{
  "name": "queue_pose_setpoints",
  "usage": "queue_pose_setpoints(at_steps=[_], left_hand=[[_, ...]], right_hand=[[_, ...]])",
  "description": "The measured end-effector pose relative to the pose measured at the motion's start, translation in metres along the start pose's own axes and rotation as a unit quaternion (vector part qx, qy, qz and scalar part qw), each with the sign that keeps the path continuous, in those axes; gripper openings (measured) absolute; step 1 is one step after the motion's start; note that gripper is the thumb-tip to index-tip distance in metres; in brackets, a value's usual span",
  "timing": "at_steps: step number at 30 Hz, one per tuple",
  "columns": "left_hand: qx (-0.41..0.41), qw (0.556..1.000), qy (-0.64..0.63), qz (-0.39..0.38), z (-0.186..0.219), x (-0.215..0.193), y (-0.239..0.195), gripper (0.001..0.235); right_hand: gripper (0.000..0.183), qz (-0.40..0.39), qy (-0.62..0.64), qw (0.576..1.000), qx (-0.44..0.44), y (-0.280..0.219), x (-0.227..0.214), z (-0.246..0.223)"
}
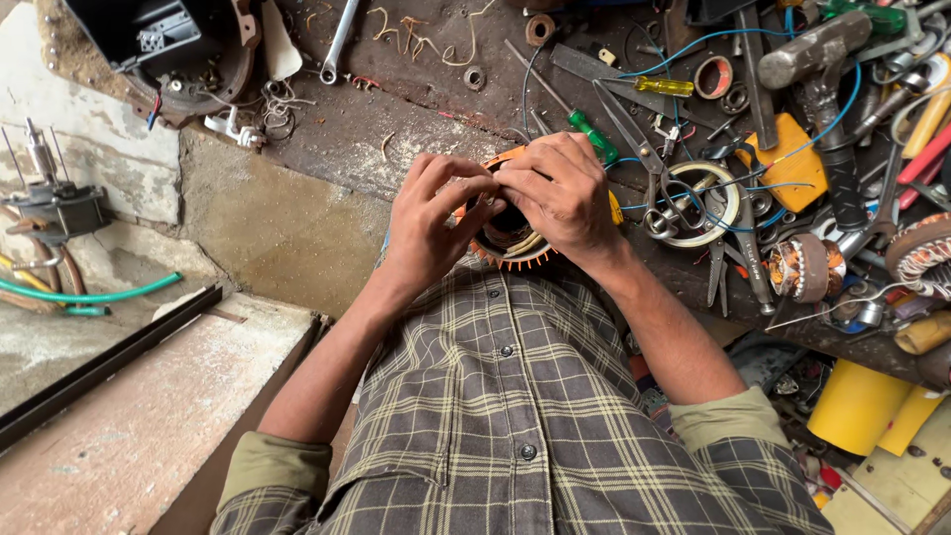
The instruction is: The person works on a motor stator, using pliers to strip and cut copper wires, then taping and arranging the windings. They repeatedly adjust the wires and secure them with electrical tape while handling the stator on a cluttered workbench.
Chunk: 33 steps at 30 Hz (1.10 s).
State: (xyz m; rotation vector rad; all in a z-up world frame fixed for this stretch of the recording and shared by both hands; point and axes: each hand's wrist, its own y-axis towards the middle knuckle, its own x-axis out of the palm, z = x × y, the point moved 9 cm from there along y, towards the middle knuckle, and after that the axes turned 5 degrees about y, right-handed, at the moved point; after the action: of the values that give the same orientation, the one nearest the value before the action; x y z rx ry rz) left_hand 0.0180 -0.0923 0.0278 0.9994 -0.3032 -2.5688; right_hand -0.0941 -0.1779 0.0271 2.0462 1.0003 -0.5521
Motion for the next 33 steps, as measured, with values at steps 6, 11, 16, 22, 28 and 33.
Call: queue_pose_setpoints(at_steps=[6, 11, 16, 22, 28, 33], left_hand=[[-0.028, 0.999, -0.002, 0.033, -0.005, 0.004, -0.013, 0.024], [-0.015, 0.999, 0.02, 0.043, -0.005, 0.005, -0.019, 0.025], [-0.029, 0.997, 0.066, 0.036, -0.009, 0.002, -0.02, 0.028], [-0.049, 0.998, 0.048, 0.007, -0.01, -0.001, -0.015, 0.024], [-0.008, 1.0, -0.021, 0.004, -0.003, 0.0, 0.013, 0.042], [-0.054, 0.994, -0.091, 0.027, -0.024, 0.001, 0.026, 0.02]], right_hand=[[0.017, 0.003, 0.054, 0.999, 0.003, 0.001, 0.0, 0.009], [0.015, -0.003, 0.112, 0.993, 0.031, -0.002, -0.004, 0.015], [0.011, 0.041, 0.254, 0.946, 0.199, -0.015, -0.005, 0.048], [0.015, 0.063, 0.418, 0.863, 0.277, -0.024, 0.01, 0.066], [0.015, 0.025, 0.255, 0.949, 0.183, -0.003, 0.002, 0.053], [0.018, 0.017, 0.144, 0.98, 0.136, 0.013, -0.001, 0.036]])
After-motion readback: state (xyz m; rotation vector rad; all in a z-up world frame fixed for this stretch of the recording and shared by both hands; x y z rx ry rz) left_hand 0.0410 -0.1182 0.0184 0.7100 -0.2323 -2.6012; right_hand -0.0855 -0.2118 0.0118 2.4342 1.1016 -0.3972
